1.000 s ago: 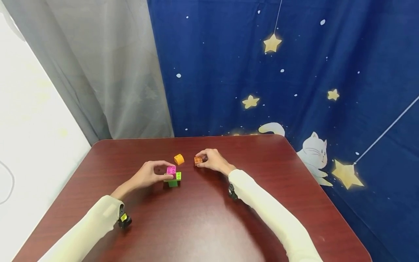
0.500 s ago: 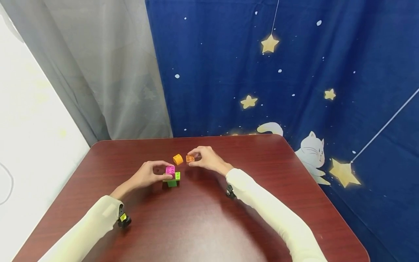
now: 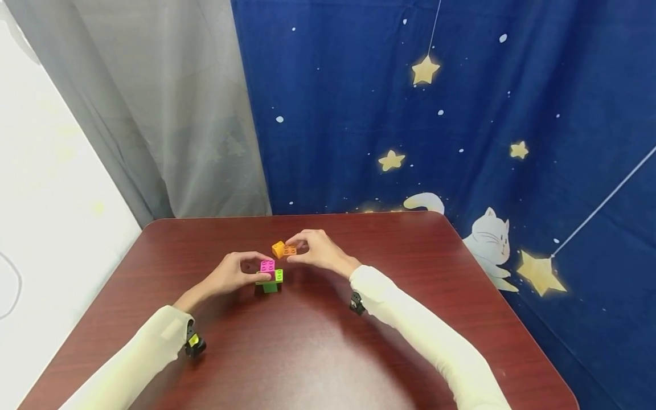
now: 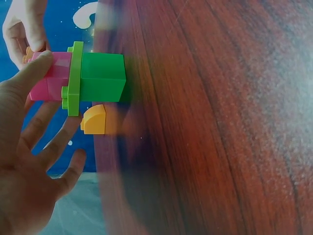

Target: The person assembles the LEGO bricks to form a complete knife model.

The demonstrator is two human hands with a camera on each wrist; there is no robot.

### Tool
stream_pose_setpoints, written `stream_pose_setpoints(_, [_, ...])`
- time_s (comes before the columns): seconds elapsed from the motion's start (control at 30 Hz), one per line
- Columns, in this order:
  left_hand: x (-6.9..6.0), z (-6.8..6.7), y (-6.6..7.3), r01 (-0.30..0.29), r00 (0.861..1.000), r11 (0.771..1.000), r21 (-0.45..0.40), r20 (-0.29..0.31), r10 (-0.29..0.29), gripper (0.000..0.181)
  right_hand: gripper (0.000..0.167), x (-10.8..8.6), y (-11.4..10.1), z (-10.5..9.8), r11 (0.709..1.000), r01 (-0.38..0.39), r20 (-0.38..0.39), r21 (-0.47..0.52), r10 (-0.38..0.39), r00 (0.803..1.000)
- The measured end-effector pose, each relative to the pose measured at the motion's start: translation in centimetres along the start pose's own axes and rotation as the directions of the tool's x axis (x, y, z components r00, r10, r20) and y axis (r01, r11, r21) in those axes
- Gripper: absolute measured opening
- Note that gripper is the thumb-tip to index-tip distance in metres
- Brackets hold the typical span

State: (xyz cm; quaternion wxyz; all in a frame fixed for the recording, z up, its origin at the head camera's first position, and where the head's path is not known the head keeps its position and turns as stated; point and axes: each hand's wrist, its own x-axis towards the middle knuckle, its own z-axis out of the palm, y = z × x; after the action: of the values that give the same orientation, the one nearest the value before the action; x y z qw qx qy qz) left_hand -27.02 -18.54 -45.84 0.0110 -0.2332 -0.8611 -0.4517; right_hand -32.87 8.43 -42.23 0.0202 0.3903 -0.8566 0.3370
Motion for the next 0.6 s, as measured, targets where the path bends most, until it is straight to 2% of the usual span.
stream_pose_setpoints(0.37, [0.0, 0.2, -0.5, -0.007, 1.000, 1.000, 0.017, -0.004, 0.007, 0.038, 0.040, 0.1, -1.2, 0.9, 0.999, 0.017, 0.002, 0.039, -0.017, 1.000])
stream_pose_setpoints(0.6, [0.0, 0.2, -0.4, -0.006, 1.000, 1.000, 0.009, -0.012, 0.006, 0.038, 0.040, 0.4, -2.3, 1.4, 0.996, 0.060, 0.006, 0.059, -0.061, 0.998])
